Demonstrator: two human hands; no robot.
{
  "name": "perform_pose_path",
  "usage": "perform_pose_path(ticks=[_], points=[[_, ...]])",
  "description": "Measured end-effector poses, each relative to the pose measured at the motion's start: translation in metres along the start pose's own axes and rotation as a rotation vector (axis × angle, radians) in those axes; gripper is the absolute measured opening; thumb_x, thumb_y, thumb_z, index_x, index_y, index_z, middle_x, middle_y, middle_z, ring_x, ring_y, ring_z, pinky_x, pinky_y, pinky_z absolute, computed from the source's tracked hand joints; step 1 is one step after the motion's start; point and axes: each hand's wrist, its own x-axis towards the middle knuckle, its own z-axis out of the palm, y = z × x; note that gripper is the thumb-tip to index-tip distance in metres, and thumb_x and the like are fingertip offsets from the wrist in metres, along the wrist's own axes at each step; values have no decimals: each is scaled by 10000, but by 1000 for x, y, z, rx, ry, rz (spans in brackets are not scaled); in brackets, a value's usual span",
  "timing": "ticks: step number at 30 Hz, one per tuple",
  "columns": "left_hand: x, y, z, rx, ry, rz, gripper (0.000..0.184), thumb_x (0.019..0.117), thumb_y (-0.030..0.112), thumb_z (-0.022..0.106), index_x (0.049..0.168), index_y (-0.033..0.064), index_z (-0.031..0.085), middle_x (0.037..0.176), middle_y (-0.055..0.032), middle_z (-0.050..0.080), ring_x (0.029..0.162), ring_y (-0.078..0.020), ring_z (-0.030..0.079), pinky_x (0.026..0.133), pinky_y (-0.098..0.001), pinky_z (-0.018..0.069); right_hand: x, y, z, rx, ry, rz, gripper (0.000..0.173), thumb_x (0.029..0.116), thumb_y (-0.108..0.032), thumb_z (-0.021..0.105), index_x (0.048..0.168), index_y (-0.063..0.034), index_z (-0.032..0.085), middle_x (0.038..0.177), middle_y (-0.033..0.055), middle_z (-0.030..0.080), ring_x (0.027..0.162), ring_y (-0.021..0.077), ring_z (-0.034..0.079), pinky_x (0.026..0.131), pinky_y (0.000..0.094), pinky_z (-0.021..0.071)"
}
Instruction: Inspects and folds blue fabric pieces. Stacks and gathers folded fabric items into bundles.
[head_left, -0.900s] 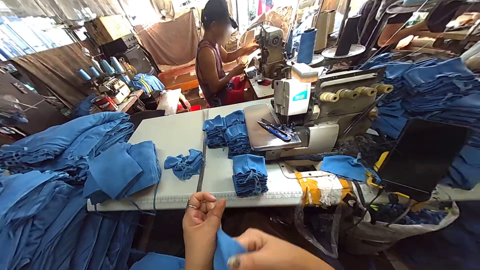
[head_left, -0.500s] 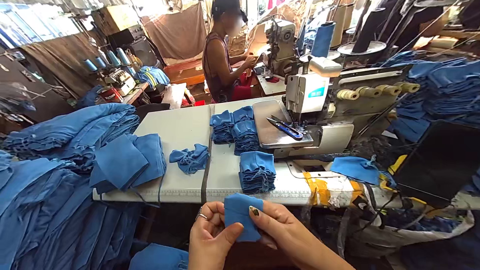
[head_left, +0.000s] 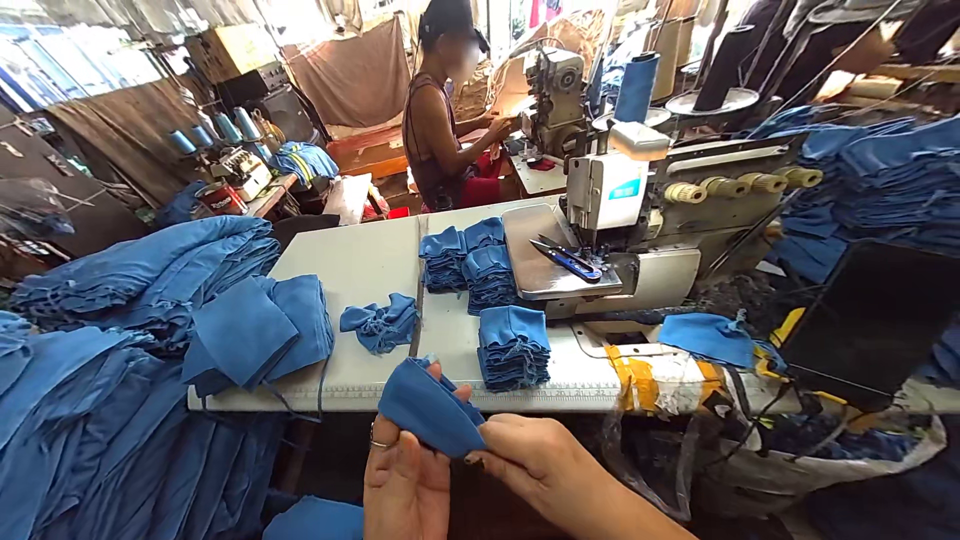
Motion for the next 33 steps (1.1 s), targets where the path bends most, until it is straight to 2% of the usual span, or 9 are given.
perform_pose_path(ticks=[5,11,13,14,16,22,27,29,33], points=[[-3,1,1,87,68,-17,529,943,39,686,1431,104,492,1501,-226,510,1215,-411,647,970,-493,582,-3,1,3,102,-22,61,296,1069,-307,546,1003,-82,726,915,38,726,893,103,694,802,284,574],[-4,5,8,146,207,-30,446,948,-119,588,1357,27,490,1376,-230,620,1014,-370,744,841,-466,639,-3,5,-2,211,-56,87,299,1074,-272,539,1012,-51,730,930,58,720,908,90,673,825,258,548],[-6,8,8,138,176,-70,309,985,-37,594,1284,39,579,1238,-225,698,963,-332,759,802,-439,648,-1,7,-8,437,-95,175,299,1082,-247,519,1096,-40,735,936,40,686,822,36,617,753,187,511],[-8,12,9,125,141,-116,240,1003,46,605,1237,65,650,1115,-200,743,900,-294,771,754,-412,656,0,7,-11,595,-105,260,290,1091,-254,493,1140,-70,711,897,-6,633,685,-5,551,614,148,477],[-10,14,13,157,62,-231,205,1021,209,604,1151,108,726,919,-134,771,719,-189,762,611,-330,646,3,8,-16,910,-140,429,281,1084,-313,480,1249,-144,632,846,-56,584,596,4,505,523,178,459],[4,-5,6,274,-257,-398,237,1035,243,597,1138,121,773,982,-36,768,750,-73,718,682,-272,622,-1,19,-16,1533,-361,532,381,1030,-517,538,1174,-186,658,1068,16,713,968,107,690,830,290,586],[52,-1,1,356,-247,-287,161,977,296,671,940,167,760,920,-9,744,900,-101,712,853,-286,581,0,32,-48,1109,-297,442,261,1029,-410,579,1086,-189,706,991,-80,653,829,8,604,709,206,521],[77,-8,1,526,-251,-191,184,944,266,713,809,140,713,935,1,695,948,-99,666,870,-281,560,10,32,-68,808,-108,528,230,1011,-386,617,1030,-166,682,892,-86,662,737,6,623,645,211,541],[117,-41,15,917,-142,-47,193,878,213,765,758,85,685,978,-40,703,928,-117,676,790,-267,578,44,35,-86,567,363,636,174,941,-267,734,933,-102,679,763,2,693,573,66,626,512,223,533]])
